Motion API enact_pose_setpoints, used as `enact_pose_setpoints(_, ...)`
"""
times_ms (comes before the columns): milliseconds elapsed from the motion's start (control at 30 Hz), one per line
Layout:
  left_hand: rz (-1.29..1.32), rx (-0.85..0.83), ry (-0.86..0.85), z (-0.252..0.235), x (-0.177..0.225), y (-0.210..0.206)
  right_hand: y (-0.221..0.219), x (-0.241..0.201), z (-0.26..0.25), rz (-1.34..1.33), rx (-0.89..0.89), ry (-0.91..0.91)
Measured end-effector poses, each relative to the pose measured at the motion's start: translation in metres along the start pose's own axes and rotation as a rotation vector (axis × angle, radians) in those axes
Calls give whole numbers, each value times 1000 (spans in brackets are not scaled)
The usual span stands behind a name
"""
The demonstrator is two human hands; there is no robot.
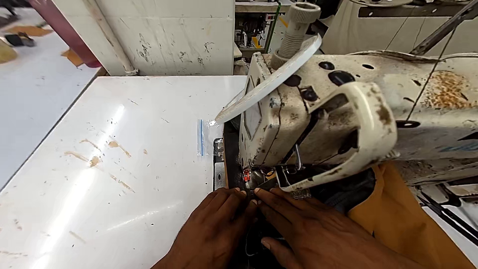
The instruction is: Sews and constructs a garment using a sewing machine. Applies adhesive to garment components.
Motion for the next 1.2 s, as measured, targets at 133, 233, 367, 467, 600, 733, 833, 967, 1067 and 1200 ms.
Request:
enact_pose_setpoints(133, -14, -41, 9, 0, 0, -3, -5, 4, 4, -18, 54, 6)
enact_pose_setpoints(233, 5, -37, 29, 0, -1, -1, -6, 4, 6, -28, 70, -7)
enact_pose_setpoints(367, 26, -16, 50, -1, -3, 2, -7, 3, 5, -43, 39, -20)
enact_pose_setpoints(467, 27, -3, 64, -1, -4, 3, -7, 3, 3, -35, 29, -19)
enact_pose_setpoints(600, 52, 13, 77, 1, -7, 2, -8, 2, 4, -12, 40, -25)
enact_pose_setpoints(733, 69, 2, 81, 1, -8, 2, -10, 5, 6, 73, 114, -139)
enact_pose_setpoints(833, 75, -25, 100, 0, -8, 1, -9, 6, 7, 101, 145, -159)
enact_pose_setpoints(967, 66, -54, 126, -2, -10, -1, -9, 8, 8, 111, 133, -156)
enact_pose_setpoints(1067, 88, -69, 136, -2, -10, -1, -11, 9, 8, 120, 125, -157)
enact_pose_setpoints(1200, 93, -66, 135, -1, -10, -2, -12, 9, 9, 139, 123, -148)
Point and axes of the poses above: each hand's wrist, its own z-axis away from the middle knuckle, its own y-axis out of the back of the hand, x = y × z, the point moved 7 cm from there along -z, towards the middle knuckle, and after that the axes turned 8 degrees about z, right-handed, at the moved point
